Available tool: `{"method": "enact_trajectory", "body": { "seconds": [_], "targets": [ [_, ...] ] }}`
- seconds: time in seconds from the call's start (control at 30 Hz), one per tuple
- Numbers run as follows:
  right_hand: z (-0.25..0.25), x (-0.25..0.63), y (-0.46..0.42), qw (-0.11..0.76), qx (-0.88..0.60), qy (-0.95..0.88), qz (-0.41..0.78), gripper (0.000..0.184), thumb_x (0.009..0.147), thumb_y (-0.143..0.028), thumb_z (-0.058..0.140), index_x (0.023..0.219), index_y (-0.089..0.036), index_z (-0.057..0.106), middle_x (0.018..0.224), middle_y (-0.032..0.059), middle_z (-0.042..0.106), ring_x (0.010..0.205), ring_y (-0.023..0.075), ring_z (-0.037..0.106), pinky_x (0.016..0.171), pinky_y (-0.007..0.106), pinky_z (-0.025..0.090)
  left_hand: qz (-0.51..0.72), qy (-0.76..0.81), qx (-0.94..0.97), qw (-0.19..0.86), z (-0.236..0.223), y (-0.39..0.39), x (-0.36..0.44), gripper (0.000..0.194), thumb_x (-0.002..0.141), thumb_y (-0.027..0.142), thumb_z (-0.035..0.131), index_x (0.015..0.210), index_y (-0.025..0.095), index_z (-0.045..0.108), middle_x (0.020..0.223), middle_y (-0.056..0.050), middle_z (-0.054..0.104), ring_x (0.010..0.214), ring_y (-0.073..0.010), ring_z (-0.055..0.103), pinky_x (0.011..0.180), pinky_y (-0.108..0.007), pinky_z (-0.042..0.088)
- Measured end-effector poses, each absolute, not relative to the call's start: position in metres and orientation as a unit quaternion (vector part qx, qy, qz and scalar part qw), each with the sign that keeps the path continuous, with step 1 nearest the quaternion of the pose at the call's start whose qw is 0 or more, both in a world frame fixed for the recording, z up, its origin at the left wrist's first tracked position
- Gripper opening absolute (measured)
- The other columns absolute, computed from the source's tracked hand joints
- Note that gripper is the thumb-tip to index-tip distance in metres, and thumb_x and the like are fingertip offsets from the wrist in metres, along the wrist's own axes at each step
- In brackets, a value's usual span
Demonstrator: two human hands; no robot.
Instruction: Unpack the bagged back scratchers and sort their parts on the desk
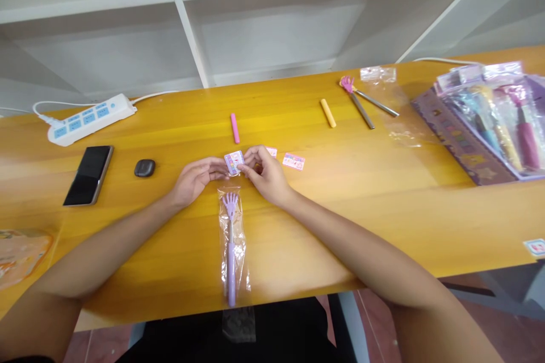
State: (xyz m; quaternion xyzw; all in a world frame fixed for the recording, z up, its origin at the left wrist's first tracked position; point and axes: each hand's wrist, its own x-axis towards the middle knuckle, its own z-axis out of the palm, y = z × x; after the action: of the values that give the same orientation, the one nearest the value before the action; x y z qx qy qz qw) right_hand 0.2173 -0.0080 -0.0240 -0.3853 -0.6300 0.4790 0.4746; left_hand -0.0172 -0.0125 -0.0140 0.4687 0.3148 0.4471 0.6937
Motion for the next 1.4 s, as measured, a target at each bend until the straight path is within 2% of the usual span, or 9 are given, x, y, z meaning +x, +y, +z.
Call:
{"method": "enact_trajectory", "body": {
  "seconds": [0.2,0.4,0.67,1.13,1.4],
  "targets": [
    [-0.0244,0.2186,-0.0068,0.463,-0.392,-0.657,0.448,0.032,0.101,-0.051,0.074,0.11,-0.023,0.061,0.092,0.0023,0.068,0.079,0.0166,0.065,0.067,0.031,0.049,0.443,0.301,0.439,0.721,-0.0144,-0.0134,-0.0162,0.038,0.093,0.043,0.075,0.115,0.013,0.082,0.114,-0.018,0.083,0.108,-0.0326,0.078,0.101,-0.054,0.063],
    [-0.0229,0.2192,-0.0071,0.461,-0.384,-0.688,0.41,0.028,0.105,-0.051,0.069,0.11,-0.024,0.067,0.093,0.0039,0.069,0.076,0.0168,0.064,0.067,0.033,0.05,0.439,0.29,0.423,0.738,-0.0142,-0.0138,-0.0158,0.041,0.092,0.044,0.076,0.118,0.012,0.08,0.126,-0.019,0.079,0.114,-0.0351,0.077,0.101,-0.06,0.063],
    [-0.0176,0.2199,-0.0078,0.48,-0.367,-0.741,0.294,0.011,0.108,-0.033,0.066,0.11,-0.024,0.072,0.088,0.0038,0.064,0.079,0.0189,0.059,0.074,0.035,0.049,0.434,0.284,0.43,0.739,-0.0128,-0.0136,-0.016,0.042,0.093,0.044,0.077,0.121,0.013,0.08,0.129,-0.018,0.078,0.118,-0.0355,0.075,0.101,-0.062,0.064],
    [-0.0163,0.2227,-0.0097,0.452,-0.374,-0.762,0.274,0.019,0.11,-0.03,0.059,0.111,-0.027,0.078,0.098,0.0072,0.066,0.092,0.0222,0.062,0.08,0.039,0.053,0.393,0.28,0.453,0.749,-0.0091,-0.0141,-0.0164,0.047,0.097,0.048,0.073,0.129,0.015,0.078,0.133,-0.02,0.077,0.123,-0.0376,0.074,0.1,-0.057,0.065],
    [-0.0156,0.2223,-0.0099,0.453,-0.36,-0.768,0.274,0.022,0.111,-0.029,0.059,0.109,-0.028,0.08,0.097,0.0068,0.063,0.09,0.0208,0.062,0.079,0.037,0.053,0.398,0.291,0.452,0.743,-0.0098,-0.015,-0.0157,0.049,0.096,0.048,0.075,0.131,0.015,0.078,0.136,-0.021,0.076,0.124,-0.0381,0.074,0.1,-0.058,0.065]
  ]
}}
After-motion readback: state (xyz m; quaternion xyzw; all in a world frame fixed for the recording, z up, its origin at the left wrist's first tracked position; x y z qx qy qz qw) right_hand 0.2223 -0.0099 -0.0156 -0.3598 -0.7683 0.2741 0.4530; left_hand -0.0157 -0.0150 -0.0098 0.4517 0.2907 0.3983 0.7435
